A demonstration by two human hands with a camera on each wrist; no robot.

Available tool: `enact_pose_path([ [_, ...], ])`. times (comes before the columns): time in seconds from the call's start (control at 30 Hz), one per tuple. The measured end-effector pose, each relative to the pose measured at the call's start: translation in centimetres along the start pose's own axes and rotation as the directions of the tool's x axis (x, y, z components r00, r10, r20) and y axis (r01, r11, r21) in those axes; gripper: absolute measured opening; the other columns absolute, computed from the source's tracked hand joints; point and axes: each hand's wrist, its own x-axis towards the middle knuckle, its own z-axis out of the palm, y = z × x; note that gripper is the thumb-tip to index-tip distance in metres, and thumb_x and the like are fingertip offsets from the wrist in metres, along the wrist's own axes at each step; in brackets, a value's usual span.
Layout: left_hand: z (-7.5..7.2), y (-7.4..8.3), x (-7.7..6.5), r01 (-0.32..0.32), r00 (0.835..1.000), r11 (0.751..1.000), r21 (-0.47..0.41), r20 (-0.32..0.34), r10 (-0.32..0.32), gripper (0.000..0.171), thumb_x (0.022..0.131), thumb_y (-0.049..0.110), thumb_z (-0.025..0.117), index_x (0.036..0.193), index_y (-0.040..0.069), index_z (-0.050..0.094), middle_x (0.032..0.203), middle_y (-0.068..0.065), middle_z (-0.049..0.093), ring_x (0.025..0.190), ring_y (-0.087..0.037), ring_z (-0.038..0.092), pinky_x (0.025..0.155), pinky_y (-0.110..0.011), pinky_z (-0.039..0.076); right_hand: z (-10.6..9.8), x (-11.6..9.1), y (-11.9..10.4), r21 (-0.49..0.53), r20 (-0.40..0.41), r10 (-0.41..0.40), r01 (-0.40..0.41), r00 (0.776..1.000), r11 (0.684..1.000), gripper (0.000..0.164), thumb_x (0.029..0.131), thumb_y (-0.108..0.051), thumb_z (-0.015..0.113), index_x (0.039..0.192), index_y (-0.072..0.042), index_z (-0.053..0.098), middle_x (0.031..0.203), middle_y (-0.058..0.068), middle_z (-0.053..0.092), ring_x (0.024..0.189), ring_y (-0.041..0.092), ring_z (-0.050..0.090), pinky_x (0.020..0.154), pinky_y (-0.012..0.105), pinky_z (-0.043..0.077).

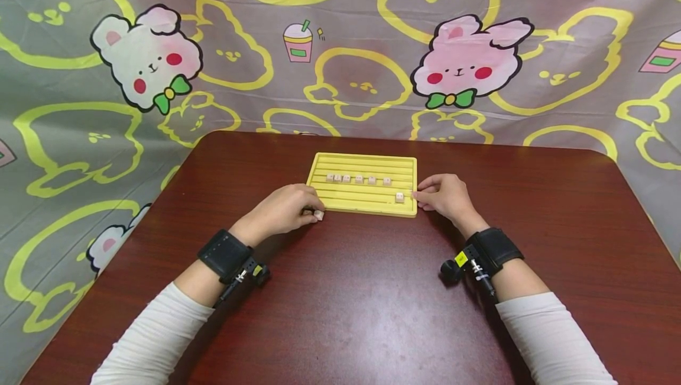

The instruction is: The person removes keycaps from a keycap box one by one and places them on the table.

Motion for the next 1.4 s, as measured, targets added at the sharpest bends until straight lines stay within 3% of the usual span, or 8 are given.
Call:
enact_pose_path([
  [0.3, -0.7, 0.0, 0.1, -0.001, 1.000, 1.000, -0.010, -0.005, 0.001, 0.009, 0.088, 0.023, 0.075, 0.096, 0.018, 0.077, 0.092, 0.004, 0.069, 0.088, -0.013, 0.063, 0.081, -0.032, 0.053, 0.1, -0.1, 0.0, -0.004, -0.002, -0.003, 0.003, 1.000, 1.000, 0.037, 0.089, -0.015, 0.073, 0.116, 0.008, 0.063, 0.104, 0.023, 0.072, 0.072, 0.008, 0.068, 0.067, 0.026, 0.060],
  [0.7, -1.9, 0.4, 1.5, -0.003, 1.000, 1.000, -0.028, -0.030, 0.002, 0.024, 0.093, 0.026, 0.069, 0.113, 0.013, 0.074, 0.110, -0.001, 0.072, 0.103, -0.018, 0.066, 0.089, -0.035, 0.054, 0.1, -0.2, -0.1, 0.008, 0.001, -0.006, 0.006, 1.000, 1.000, 0.036, 0.090, -0.014, 0.072, 0.116, 0.009, 0.063, 0.105, 0.024, 0.072, 0.071, 0.007, 0.068, 0.067, 0.025, 0.060],
  [0.87, -1.8, 1.2, 2.7, 0.006, 1.000, 0.999, -0.048, -0.030, -0.007, 0.027, 0.094, 0.027, 0.068, 0.118, 0.014, 0.073, 0.113, -0.002, 0.071, 0.104, -0.018, 0.066, 0.088, -0.034, 0.054, 0.1, -0.2, -0.1, 0.008, 0.000, -0.003, 0.003, 1.000, 1.000, 0.036, 0.090, -0.014, 0.072, 0.117, 0.009, 0.063, 0.106, 0.025, 0.072, 0.072, 0.008, 0.068, 0.067, 0.026, 0.061],
  [1.4, -0.7, 4.5, 7.4, -0.054, 0.998, 0.996, -0.072, -0.027, 0.052, 0.036, 0.095, 0.030, 0.066, 0.128, 0.016, 0.066, 0.121, -0.001, 0.067, 0.108, -0.015, 0.063, 0.093, -0.030, 0.051, 0.0, -0.1, -0.1, 0.002, -0.002, 0.006, -0.006, 1.000, 1.000, 0.036, 0.090, -0.015, 0.072, 0.117, 0.008, 0.063, 0.105, 0.024, 0.072, 0.072, 0.008, 0.068, 0.067, 0.026, 0.060],
])
